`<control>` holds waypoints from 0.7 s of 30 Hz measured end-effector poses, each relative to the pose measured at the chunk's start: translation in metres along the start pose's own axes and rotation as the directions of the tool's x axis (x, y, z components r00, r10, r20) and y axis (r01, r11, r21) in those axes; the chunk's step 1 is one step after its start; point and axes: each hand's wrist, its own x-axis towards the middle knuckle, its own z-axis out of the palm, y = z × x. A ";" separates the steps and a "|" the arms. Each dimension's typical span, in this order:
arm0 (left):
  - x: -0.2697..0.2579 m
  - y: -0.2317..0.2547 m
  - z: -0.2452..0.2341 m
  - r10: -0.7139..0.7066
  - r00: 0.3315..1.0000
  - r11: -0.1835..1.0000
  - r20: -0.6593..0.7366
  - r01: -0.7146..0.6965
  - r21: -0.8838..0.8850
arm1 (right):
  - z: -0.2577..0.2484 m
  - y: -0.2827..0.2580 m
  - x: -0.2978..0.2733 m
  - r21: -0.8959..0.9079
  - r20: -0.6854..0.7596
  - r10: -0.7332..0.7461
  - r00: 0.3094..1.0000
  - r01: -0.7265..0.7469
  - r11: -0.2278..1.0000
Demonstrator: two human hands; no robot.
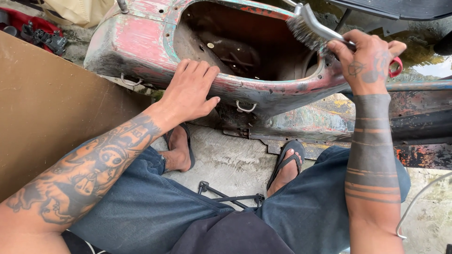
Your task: The person sits on the ground and uses a wire brush to scrub the surface of a large, hollow metal part. They hold the part steady with one hand while vigorously brushing the exterior and interior edges with the other hand.
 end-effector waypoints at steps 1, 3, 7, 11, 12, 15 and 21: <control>0.000 0.000 0.000 0.001 1.000 1.000 0.000 -0.001 -0.001 | 0.006 0.007 -0.004 0.000 0.000 0.001 1.000 -0.001 1.000; 0.000 0.000 0.000 0.002 1.000 1.000 -0.001 -0.002 0.004 | 0.017 0.021 -0.012 -0.144 -0.123 -0.049 0.991 0.031 0.989; 0.000 0.000 -0.001 -0.003 1.000 1.000 0.004 0.003 -0.002 | 0.007 0.016 -0.007 -0.058 -0.010 -0.047 0.999 0.046 0.997; 0.000 0.001 0.000 -0.003 1.000 1.000 0.006 0.004 -0.014 | 0.007 0.022 -0.011 -0.113 -0.088 -0.058 0.994 0.047 0.992; -0.001 0.000 -0.002 -0.007 1.000 1.000 -0.002 0.007 -0.013 | 0.002 0.019 -0.007 -0.083 -0.067 -0.092 0.994 0.086 0.993; -0.001 0.001 -0.001 -0.004 1.000 1.000 -0.006 0.004 0.002 | -0.021 0.000 -0.002 0.179 0.105 -0.025 0.994 0.006 0.984; 0.000 0.000 -0.001 -0.013 1.000 0.999 0.001 0.013 -0.031 | -0.003 0.015 -0.008 -0.009 -0.026 -0.115 0.993 0.114 0.993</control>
